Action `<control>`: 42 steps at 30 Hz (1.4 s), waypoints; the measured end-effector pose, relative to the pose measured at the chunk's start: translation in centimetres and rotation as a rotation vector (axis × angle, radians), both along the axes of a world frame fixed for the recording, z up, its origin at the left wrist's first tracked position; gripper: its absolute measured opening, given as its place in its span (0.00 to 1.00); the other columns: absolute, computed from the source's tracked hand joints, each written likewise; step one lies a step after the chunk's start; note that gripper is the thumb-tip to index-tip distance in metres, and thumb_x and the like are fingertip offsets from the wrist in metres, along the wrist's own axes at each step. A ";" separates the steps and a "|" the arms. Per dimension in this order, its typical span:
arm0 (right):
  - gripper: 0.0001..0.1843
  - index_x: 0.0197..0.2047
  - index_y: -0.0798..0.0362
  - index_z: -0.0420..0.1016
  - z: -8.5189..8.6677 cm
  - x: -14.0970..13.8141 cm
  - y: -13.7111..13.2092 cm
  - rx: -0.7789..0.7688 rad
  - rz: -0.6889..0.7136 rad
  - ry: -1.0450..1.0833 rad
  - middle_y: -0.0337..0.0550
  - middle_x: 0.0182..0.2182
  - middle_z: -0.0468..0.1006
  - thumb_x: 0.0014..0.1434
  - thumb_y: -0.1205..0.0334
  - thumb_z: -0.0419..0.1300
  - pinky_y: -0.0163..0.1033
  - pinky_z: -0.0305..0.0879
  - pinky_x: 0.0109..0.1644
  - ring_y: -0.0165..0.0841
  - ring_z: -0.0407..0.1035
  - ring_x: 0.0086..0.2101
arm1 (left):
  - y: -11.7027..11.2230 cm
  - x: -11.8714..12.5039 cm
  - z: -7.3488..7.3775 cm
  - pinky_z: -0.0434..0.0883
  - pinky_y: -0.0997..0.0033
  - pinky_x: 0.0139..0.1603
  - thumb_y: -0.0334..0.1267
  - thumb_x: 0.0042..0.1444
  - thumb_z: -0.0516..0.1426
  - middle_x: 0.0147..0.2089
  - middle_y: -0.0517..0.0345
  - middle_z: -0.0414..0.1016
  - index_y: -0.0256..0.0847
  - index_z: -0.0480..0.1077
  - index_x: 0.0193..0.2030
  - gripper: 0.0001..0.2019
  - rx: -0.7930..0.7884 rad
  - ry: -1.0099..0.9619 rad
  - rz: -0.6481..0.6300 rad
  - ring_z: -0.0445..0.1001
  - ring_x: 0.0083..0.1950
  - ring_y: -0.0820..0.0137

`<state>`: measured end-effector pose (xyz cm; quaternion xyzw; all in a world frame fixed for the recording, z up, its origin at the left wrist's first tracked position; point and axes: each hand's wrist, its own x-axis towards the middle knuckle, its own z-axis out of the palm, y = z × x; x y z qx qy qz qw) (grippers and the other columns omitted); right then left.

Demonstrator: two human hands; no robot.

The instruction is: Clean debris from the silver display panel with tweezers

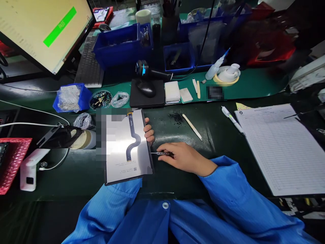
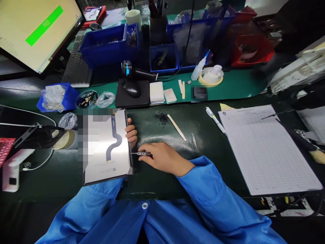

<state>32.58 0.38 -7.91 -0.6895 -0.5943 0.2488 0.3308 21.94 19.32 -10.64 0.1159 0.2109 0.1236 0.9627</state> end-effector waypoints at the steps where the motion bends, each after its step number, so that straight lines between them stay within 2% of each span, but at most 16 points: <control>1: 0.07 0.48 0.49 0.81 0.0 0.0 0.0 0.002 0.001 -0.002 0.39 0.38 0.84 0.67 0.62 0.65 0.38 0.71 0.42 0.35 0.79 0.38 | 0.0 0.0 -0.1 0.64 0.73 0.23 0.50 0.73 0.41 0.31 0.55 0.65 0.39 0.73 0.50 0.24 0.003 -0.007 0.000 0.61 0.25 0.73; 7: 0.10 0.47 0.50 0.82 -0.1 0.1 0.0 0.058 0.046 -0.067 0.42 0.38 0.84 0.72 0.61 0.59 0.39 0.70 0.42 0.35 0.78 0.38 | 0.2 0.0 -0.5 0.64 0.73 0.24 0.49 0.73 0.41 0.31 0.55 0.65 0.38 0.72 0.50 0.23 0.001 -0.074 -0.030 0.61 0.25 0.74; 12: 0.08 0.49 0.49 0.80 0.1 0.0 0.0 0.005 -0.003 0.005 0.39 0.37 0.84 0.67 0.61 0.66 0.38 0.70 0.41 0.35 0.79 0.36 | 0.1 0.0 -0.6 0.65 0.73 0.25 0.51 0.72 0.41 0.31 0.54 0.66 0.38 0.72 0.51 0.24 0.004 -0.097 -0.024 0.62 0.25 0.73; 15: 0.06 0.47 0.50 0.81 0.0 0.1 0.0 0.024 0.020 -0.033 0.40 0.38 0.84 0.68 0.62 0.63 0.39 0.70 0.43 0.35 0.78 0.38 | 0.2 0.1 -0.6 0.64 0.73 0.24 0.50 0.72 0.42 0.31 0.55 0.65 0.39 0.72 0.52 0.23 -0.001 -0.057 -0.009 0.61 0.25 0.73; 19: 0.10 0.47 0.49 0.82 0.0 0.1 -0.1 0.037 0.038 -0.071 0.42 0.39 0.84 0.72 0.60 0.58 0.39 0.70 0.43 0.35 0.78 0.38 | 0.2 0.1 -0.5 0.63 0.73 0.24 0.51 0.72 0.43 0.30 0.55 0.65 0.40 0.71 0.56 0.23 0.005 0.032 0.009 0.61 0.25 0.72; 22: 0.08 0.49 0.49 0.81 0.0 0.0 -0.1 0.005 0.017 -0.012 0.40 0.38 0.84 0.70 0.61 0.62 0.38 0.71 0.42 0.35 0.79 0.38 | 0.2 0.0 -0.4 0.63 0.72 0.25 0.51 0.72 0.44 0.31 0.55 0.66 0.41 0.70 0.58 0.23 0.014 0.066 0.013 0.61 0.25 0.72; 25: 0.08 0.49 0.49 0.80 0.0 -0.1 -0.1 0.001 0.010 -0.003 0.39 0.39 0.84 0.67 0.62 0.65 0.38 0.71 0.43 0.35 0.79 0.38 | 0.1 0.0 -0.4 0.63 0.72 0.25 0.50 0.72 0.43 0.31 0.55 0.66 0.40 0.71 0.57 0.23 0.009 0.041 0.029 0.61 0.25 0.72; 27: 0.06 0.48 0.50 0.80 0.0 -0.1 -0.1 0.021 0.029 -0.044 0.41 0.39 0.84 0.69 0.62 0.63 0.39 0.71 0.44 0.36 0.79 0.39 | 0.1 0.0 -0.4 0.63 0.73 0.24 0.50 0.72 0.43 0.31 0.55 0.66 0.39 0.71 0.55 0.23 -0.005 -0.003 0.012 0.60 0.25 0.73; 31: 0.10 0.47 0.50 0.81 0.0 -0.1 -0.1 0.038 0.044 -0.082 0.42 0.39 0.84 0.72 0.61 0.58 0.40 0.70 0.43 0.36 0.78 0.38 | 0.3 0.0 -0.2 0.64 0.73 0.25 0.49 0.73 0.41 0.31 0.55 0.66 0.38 0.72 0.52 0.23 -0.010 -0.067 -0.049 0.62 0.26 0.73; 37: 0.07 0.48 0.50 0.80 0.1 -0.1 -0.1 0.014 0.027 -0.030 0.40 0.38 0.84 0.68 0.61 0.64 0.38 0.70 0.42 0.35 0.79 0.37 | 0.3 0.0 -0.2 0.64 0.73 0.25 0.48 0.73 0.41 0.31 0.55 0.65 0.39 0.72 0.52 0.22 0.012 -0.037 -0.033 0.62 0.26 0.73; 42: 0.11 0.48 0.49 0.82 0.0 0.0 -0.2 0.033 0.053 -0.089 0.42 0.39 0.84 0.73 0.60 0.57 0.40 0.71 0.43 0.36 0.79 0.38 | 0.3 0.0 -0.2 0.63 0.72 0.25 0.47 0.72 0.41 0.30 0.55 0.65 0.38 0.72 0.53 0.22 -0.016 -0.027 -0.028 0.61 0.26 0.72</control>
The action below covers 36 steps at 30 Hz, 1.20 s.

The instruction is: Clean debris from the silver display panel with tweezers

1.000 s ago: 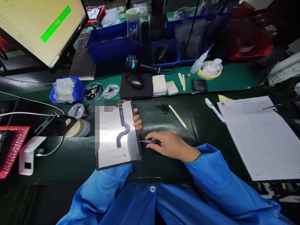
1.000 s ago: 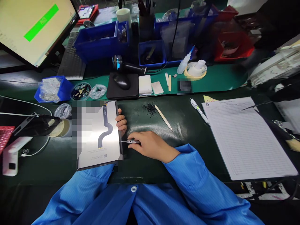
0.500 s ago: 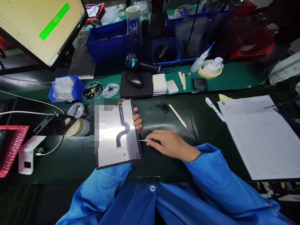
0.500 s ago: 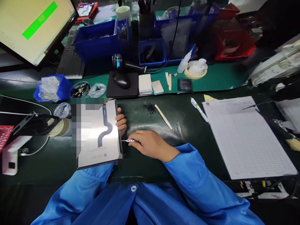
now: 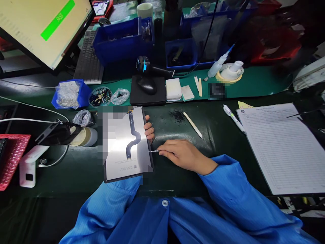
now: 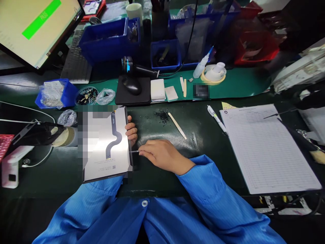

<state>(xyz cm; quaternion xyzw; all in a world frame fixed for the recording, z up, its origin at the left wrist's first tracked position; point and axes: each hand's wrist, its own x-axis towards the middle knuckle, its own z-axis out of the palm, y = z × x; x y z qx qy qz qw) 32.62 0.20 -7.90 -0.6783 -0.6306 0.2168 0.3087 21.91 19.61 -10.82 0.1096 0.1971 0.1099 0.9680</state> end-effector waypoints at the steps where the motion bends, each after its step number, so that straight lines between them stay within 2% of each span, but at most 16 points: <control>1: 0.11 0.48 0.49 0.82 0.0 0.0 0.0 -0.003 -0.002 0.011 0.41 0.39 0.85 0.73 0.59 0.58 0.40 0.71 0.43 0.36 0.79 0.38 | 0.0 0.0 0.0 0.63 0.72 0.25 0.48 0.72 0.42 0.30 0.55 0.65 0.38 0.72 0.53 0.22 -0.001 0.002 0.004 0.61 0.26 0.72; 6: 0.09 0.50 0.50 0.80 0.0 -0.1 0.0 -0.017 -0.024 0.057 0.40 0.39 0.85 0.68 0.61 0.65 0.39 0.70 0.42 0.36 0.79 0.38 | 0.1 -0.1 -0.2 0.64 0.72 0.27 0.48 0.71 0.44 0.32 0.55 0.66 0.40 0.72 0.53 0.20 0.030 -0.007 -0.018 0.62 0.27 0.72; 8: 0.08 0.48 0.51 0.81 0.0 -0.1 0.0 -0.002 -0.004 0.021 0.41 0.39 0.84 0.70 0.62 0.62 0.39 0.70 0.42 0.36 0.79 0.38 | 0.1 -0.1 -0.3 0.63 0.72 0.26 0.48 0.71 0.44 0.32 0.55 0.65 0.40 0.72 0.53 0.20 0.026 -0.016 -0.016 0.62 0.27 0.72; 11: 0.11 0.48 0.50 0.82 0.1 -0.1 0.0 0.008 0.010 -0.003 0.42 0.38 0.84 0.73 0.60 0.57 0.40 0.69 0.42 0.36 0.78 0.37 | 0.1 -0.1 0.0 0.64 0.72 0.26 0.48 0.72 0.42 0.32 0.54 0.66 0.38 0.72 0.52 0.22 0.007 -0.038 -0.038 0.62 0.26 0.72; 16: 0.08 0.50 0.49 0.80 0.3 -0.2 0.0 -0.024 -0.021 0.061 0.39 0.37 0.85 0.69 0.60 0.63 0.38 0.69 0.40 0.35 0.78 0.36 | -0.2 0.0 0.7 0.63 0.73 0.24 0.47 0.72 0.42 0.30 0.55 0.65 0.39 0.71 0.54 0.21 0.012 0.049 0.027 0.61 0.25 0.73; 20: 0.09 0.47 0.49 0.81 0.1 -0.1 0.0 -0.011 0.013 -0.011 0.41 0.37 0.84 0.72 0.60 0.59 0.39 0.68 0.41 0.35 0.78 0.37 | -0.3 0.2 0.7 0.61 0.72 0.23 0.43 0.73 0.43 0.28 0.57 0.64 0.41 0.70 0.57 0.18 0.026 0.139 0.056 0.58 0.23 0.73; 23: 0.12 0.47 0.49 0.81 0.0 -0.1 0.0 -0.015 0.015 -0.018 0.41 0.37 0.84 0.74 0.58 0.56 0.40 0.69 0.41 0.35 0.78 0.36 | -0.3 0.2 0.6 0.62 0.71 0.24 0.44 0.73 0.44 0.28 0.58 0.64 0.42 0.69 0.58 0.18 0.033 0.140 0.066 0.58 0.24 0.73; 28: 0.09 0.50 0.48 0.80 0.1 -0.2 0.0 -0.038 -0.025 0.063 0.40 0.38 0.85 0.70 0.59 0.61 0.39 0.70 0.42 0.35 0.78 0.38 | -0.6 0.3 0.5 0.59 0.73 0.22 0.46 0.73 0.45 0.28 0.58 0.63 0.42 0.70 0.57 0.18 0.043 0.122 0.096 0.57 0.23 0.73; 32: 0.10 0.47 0.49 0.81 0.1 -0.1 0.0 -0.016 0.008 -0.006 0.42 0.39 0.84 0.72 0.59 0.58 0.39 0.69 0.42 0.36 0.78 0.38 | -0.6 0.4 0.4 0.59 0.73 0.21 0.43 0.73 0.44 0.28 0.58 0.63 0.42 0.70 0.56 0.17 0.032 0.109 0.085 0.56 0.22 0.74; 36: 0.10 0.51 0.49 0.80 0.2 -0.2 0.0 -0.031 -0.004 0.027 0.41 0.38 0.84 0.72 0.58 0.58 0.39 0.69 0.42 0.36 0.78 0.38 | -0.6 0.4 0.4 0.59 0.73 0.21 0.44 0.72 0.44 0.28 0.59 0.63 0.42 0.68 0.58 0.17 0.037 0.125 0.091 0.56 0.22 0.74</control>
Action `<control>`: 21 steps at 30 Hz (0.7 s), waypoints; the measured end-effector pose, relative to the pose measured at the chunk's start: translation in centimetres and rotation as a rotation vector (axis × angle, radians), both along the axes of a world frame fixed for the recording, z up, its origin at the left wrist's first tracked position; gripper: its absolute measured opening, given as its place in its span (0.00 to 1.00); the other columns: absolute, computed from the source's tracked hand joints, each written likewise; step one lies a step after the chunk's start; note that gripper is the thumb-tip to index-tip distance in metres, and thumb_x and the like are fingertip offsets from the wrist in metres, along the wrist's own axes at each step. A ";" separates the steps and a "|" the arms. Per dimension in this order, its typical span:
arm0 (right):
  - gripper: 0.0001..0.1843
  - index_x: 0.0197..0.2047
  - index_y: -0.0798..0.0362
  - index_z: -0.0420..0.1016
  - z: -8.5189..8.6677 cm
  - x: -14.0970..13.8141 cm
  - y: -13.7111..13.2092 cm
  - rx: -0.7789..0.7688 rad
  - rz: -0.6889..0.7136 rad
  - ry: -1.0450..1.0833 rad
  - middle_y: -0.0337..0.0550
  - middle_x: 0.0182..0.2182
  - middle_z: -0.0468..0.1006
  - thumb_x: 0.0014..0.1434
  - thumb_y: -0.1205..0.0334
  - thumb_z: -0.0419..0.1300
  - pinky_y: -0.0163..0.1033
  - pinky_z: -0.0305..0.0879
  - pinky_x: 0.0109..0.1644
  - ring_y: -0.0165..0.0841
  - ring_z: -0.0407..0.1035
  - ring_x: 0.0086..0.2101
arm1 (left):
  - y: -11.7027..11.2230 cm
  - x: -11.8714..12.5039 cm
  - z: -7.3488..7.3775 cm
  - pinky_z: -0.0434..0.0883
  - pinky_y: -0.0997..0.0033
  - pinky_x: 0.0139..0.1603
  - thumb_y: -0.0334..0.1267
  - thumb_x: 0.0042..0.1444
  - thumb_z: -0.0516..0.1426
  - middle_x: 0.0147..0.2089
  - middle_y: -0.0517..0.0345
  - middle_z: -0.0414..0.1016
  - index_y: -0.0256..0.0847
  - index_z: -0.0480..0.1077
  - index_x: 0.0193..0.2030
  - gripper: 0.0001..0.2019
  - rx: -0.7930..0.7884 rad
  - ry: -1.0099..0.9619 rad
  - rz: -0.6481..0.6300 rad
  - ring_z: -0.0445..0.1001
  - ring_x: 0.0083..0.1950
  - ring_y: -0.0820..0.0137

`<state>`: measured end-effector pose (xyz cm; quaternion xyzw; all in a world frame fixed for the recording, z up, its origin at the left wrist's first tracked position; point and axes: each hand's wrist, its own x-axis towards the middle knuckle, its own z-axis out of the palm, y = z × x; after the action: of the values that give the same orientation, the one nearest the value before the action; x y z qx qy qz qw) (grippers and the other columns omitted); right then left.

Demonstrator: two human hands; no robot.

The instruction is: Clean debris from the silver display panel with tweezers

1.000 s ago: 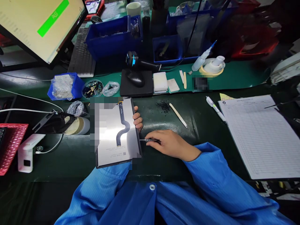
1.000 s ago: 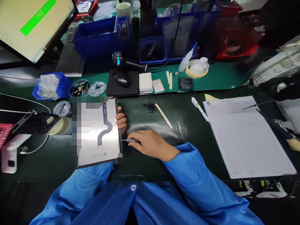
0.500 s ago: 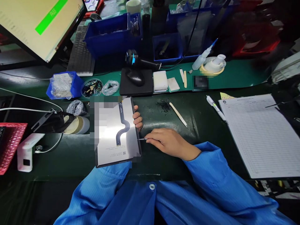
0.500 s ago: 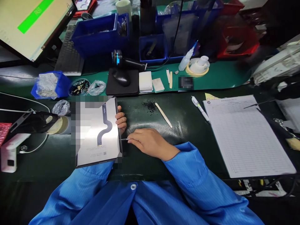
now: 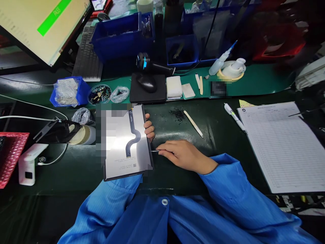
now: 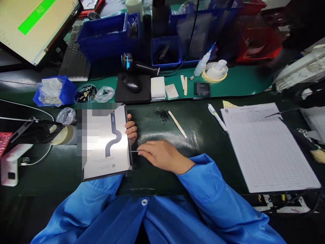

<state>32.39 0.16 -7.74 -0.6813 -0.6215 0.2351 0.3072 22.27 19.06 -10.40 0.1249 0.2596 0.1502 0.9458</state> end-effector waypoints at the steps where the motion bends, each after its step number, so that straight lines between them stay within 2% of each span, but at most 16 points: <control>1: 0.10 0.51 0.49 0.79 0.0 0.0 0.0 -0.008 -0.009 0.018 0.40 0.38 0.84 0.71 0.58 0.60 0.39 0.69 0.41 0.35 0.78 0.37 | 0.0 0.0 0.1 0.60 0.73 0.22 0.44 0.72 0.45 0.28 0.59 0.63 0.42 0.68 0.58 0.17 0.001 0.004 0.002 0.56 0.22 0.73; 4: 0.08 0.50 0.48 0.79 -0.1 0.0 0.0 -0.013 -0.009 0.021 0.40 0.38 0.84 0.70 0.59 0.61 0.39 0.69 0.41 0.35 0.78 0.37 | 0.1 -0.1 0.3 0.62 0.72 0.22 0.44 0.72 0.45 0.28 0.58 0.63 0.43 0.67 0.60 0.17 0.000 0.025 -0.008 0.58 0.23 0.72; 9: 0.12 0.48 0.48 0.81 -0.2 0.0 0.0 0.018 0.019 -0.024 0.41 0.38 0.84 0.74 0.58 0.55 0.40 0.69 0.41 0.35 0.78 0.37 | 0.1 -0.1 0.6 0.61 0.72 0.22 0.44 0.72 0.45 0.28 0.58 0.63 0.43 0.68 0.59 0.17 -0.002 0.046 -0.008 0.58 0.23 0.73; 14: 0.08 0.50 0.49 0.79 0.0 -0.1 0.0 -0.025 -0.015 0.035 0.40 0.38 0.84 0.69 0.59 0.62 0.38 0.69 0.42 0.35 0.78 0.37 | 0.1 -0.1 0.6 0.61 0.72 0.22 0.43 0.72 0.45 0.28 0.58 0.63 0.42 0.69 0.57 0.17 0.005 0.035 -0.020 0.58 0.23 0.73; 21: 0.13 0.47 0.49 0.80 0.1 -0.1 0.0 0.001 0.029 -0.049 0.40 0.35 0.82 0.74 0.58 0.55 0.38 0.67 0.38 0.34 0.76 0.34 | 0.3 -0.3 0.0 0.62 0.69 0.26 0.44 0.73 0.44 0.29 0.57 0.65 0.43 0.68 0.60 0.18 0.043 0.024 -0.050 0.60 0.24 0.71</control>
<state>32.25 0.15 -7.65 -0.6776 -0.6388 0.2223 0.2889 22.00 19.39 -10.40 0.1536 0.2645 0.1307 0.9431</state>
